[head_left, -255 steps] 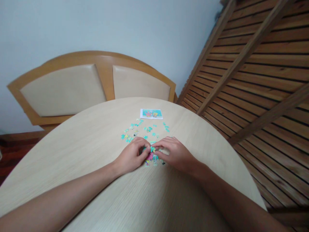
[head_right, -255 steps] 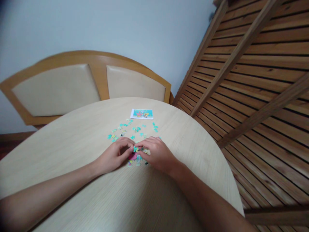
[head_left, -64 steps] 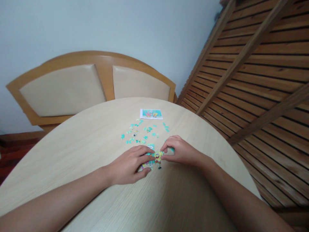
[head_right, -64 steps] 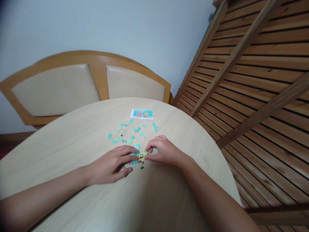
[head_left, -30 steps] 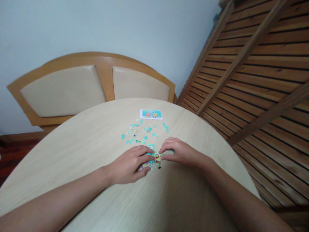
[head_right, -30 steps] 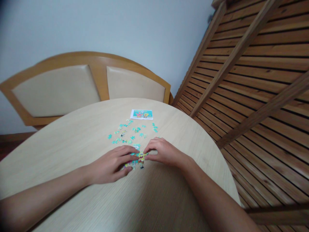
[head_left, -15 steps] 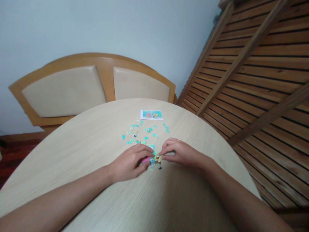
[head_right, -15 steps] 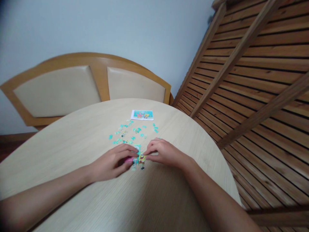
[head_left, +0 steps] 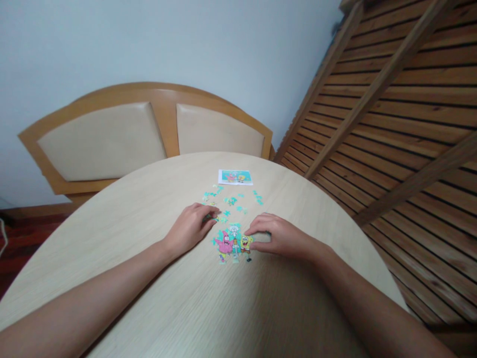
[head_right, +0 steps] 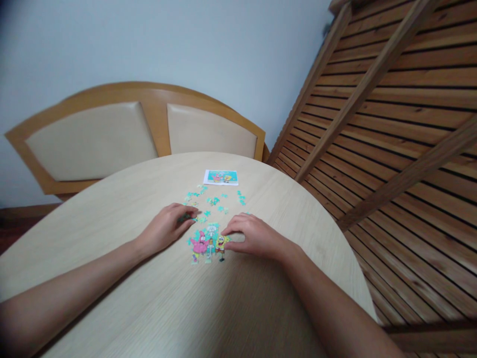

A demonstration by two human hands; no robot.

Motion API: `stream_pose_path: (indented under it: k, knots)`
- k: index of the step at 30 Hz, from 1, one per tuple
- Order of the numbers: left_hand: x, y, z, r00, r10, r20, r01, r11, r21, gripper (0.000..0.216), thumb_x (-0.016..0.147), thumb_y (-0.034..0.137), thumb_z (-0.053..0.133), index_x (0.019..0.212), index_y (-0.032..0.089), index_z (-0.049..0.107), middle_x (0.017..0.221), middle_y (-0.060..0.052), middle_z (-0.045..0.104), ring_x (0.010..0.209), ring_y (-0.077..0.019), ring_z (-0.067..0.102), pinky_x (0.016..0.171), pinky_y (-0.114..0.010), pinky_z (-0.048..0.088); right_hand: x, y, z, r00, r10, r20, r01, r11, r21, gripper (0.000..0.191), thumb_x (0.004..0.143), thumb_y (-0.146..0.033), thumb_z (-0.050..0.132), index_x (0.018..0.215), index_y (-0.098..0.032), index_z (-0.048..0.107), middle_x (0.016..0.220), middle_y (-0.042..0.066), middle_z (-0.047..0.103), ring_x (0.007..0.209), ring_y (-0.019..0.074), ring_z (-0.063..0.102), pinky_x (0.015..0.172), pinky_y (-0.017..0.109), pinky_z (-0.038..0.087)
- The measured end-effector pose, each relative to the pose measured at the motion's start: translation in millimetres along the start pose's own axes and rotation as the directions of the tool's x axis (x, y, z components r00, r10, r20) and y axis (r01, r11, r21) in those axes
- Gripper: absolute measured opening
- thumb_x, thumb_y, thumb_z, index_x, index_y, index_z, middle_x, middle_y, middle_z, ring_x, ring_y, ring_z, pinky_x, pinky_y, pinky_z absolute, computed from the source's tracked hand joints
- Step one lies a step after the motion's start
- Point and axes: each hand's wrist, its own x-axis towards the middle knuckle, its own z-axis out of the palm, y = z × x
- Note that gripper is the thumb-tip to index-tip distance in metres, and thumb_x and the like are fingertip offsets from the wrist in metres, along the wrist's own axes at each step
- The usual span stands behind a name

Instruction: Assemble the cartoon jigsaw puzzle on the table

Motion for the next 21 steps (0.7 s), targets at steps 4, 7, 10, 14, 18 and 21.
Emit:
stream_pose_path:
  k: [4,7,10,14,18,21]
  knots:
    - [-0.3,-2.2,3.4,1.0,-0.016,-0.011,0.016,0.998,-0.065,0.022,0.092,0.021,0.059,0.113,0.02,0.066,0.1,-0.007,0.071,0.098,-0.025,0.063,0.091,-0.042,0.05,0.5,-3.9,2.2,1.0,0.009,0.005,-0.009,1.0,-0.002,0.037,0.08,-0.043,0.08,0.11,-0.022,0.074,0.111,0.007,0.071,0.107,0.0227,0.064,0.097,0.037,0.046]
    - [-1.0,-3.0,4.9,1.0,-0.016,-0.022,0.014,0.994,-0.111,0.022,0.091,0.02,0.059,0.113,0.019,0.065,0.1,-0.007,0.07,0.098,-0.0242,0.062,0.091,-0.041,0.05,0.2,-5.6,3.8,1.0,0.003,0.018,-0.003,1.0,-0.011,0.048,0.076,-0.048,0.082,0.115,-0.022,0.073,0.119,0.008,0.069,0.112,0.0247,0.061,0.101,0.039,0.045]
    - [-0.8,-0.8,4.5,1.0,-0.007,-0.012,0.005,0.99,-0.142,0.022,0.092,0.019,0.055,0.112,0.019,0.065,0.098,-0.007,0.069,0.095,-0.0225,0.063,0.089,-0.039,0.05,0.4,-5.6,5.4,0.999,-0.008,0.034,0.009,1.0,-0.025,0.049,0.076,-0.05,0.082,0.117,-0.023,0.073,0.123,0.009,0.067,0.116,0.026,0.059,0.103,0.04,0.044]
    - [-0.2,5.8,0.6,1.0,-0.014,0.006,0.015,0.984,-0.18,0.021,0.095,0.02,0.05,0.11,0.018,0.065,0.093,-0.006,0.069,0.085,-0.0195,0.064,0.081,-0.034,0.051,0.5,-4.1,6.9,0.999,-0.019,0.036,0.02,0.999,-0.04,0.048,0.078,-0.052,0.079,0.117,-0.025,0.074,0.125,0.009,0.066,0.118,0.0265,0.057,0.103,0.041,0.043]
    - [-2.1,15.5,-3.4,1.0,-0.015,-0.021,0.01,0.976,-0.217,0.02,0.096,0.023,0.05,0.109,0.019,0.065,0.098,-0.007,0.07,0.087,-0.0193,0.065,0.081,-0.034,0.052,0.5,-3.1,7.8,1.0,-0.014,0.02,0.016,0.998,-0.068,0.047,0.079,-0.053,0.078,0.117,-0.026,0.073,0.125,0.009,0.066,0.117,0.0268,0.058,0.103,0.043,0.043]
    - [-5.4,26.7,-2.6,0.999,-0.038,-0.027,0.027,0.951,-0.309,0.02,0.095,0.024,0.053,0.11,0.02,0.065,0.101,-0.005,0.072,0.09,-0.0187,0.066,0.084,-0.033,0.052,1.9,-4.5,8.7,0.999,-0.027,-0.027,0.025,0.996,-0.085,0.038,0.084,-0.048,0.075,0.113,-0.024,0.074,0.12,0.009,0.068,0.114,0.0251,0.06,0.1,0.041,0.044]
